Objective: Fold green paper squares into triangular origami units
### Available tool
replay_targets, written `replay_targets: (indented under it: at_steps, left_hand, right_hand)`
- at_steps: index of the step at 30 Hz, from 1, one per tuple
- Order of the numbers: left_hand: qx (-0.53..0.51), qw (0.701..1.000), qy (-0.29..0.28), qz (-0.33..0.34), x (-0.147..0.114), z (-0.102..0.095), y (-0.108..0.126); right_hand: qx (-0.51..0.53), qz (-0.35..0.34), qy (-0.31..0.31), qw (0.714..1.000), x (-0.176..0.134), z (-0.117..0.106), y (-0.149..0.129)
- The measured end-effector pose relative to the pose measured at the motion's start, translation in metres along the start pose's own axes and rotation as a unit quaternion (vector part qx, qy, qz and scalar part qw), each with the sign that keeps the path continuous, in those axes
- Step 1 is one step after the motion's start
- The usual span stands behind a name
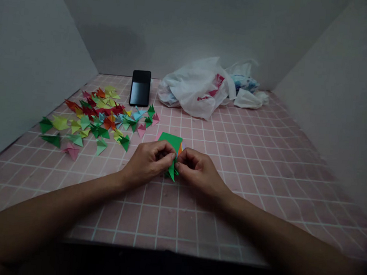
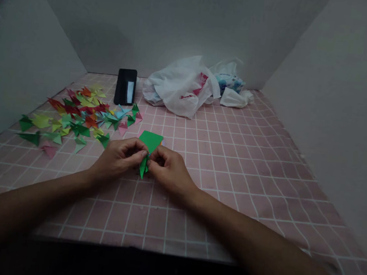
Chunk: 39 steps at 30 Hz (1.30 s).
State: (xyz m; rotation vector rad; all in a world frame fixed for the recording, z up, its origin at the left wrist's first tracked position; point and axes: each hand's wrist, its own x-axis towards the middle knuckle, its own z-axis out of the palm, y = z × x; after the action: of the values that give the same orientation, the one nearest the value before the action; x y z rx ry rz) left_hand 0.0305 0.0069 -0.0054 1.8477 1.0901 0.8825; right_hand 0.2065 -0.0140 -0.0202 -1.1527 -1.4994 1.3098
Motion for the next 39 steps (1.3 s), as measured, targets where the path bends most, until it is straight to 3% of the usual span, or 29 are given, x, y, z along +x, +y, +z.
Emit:
replay_targets:
  at_steps: [8,20,33,39]
  left_hand:
    - [-0.002,0.999,-0.037,0.026,0.004,-0.005,-0.004]
    - [0.033,0.998,0.018,0.047,0.002,-0.005,-0.009]
    - [0.141,0.972,0.048,0.184,0.003,-0.001,-0.012]
    - [0.189,0.952,0.101,0.218,0.004,-0.004,-0.014]
  right_hand:
    - [0.015,0.017,-0.003,1.000,0.000,0.000,-0.001]
    - [0.060,0.014,-0.028,0.998,0.001,-0.002,0.001]
    - [-0.024,-0.034,0.008,0.999,0.002,-0.002,0.001]
    - [0.045,-0.034,0.001,0.998,0.000,-0.001,-0.001]
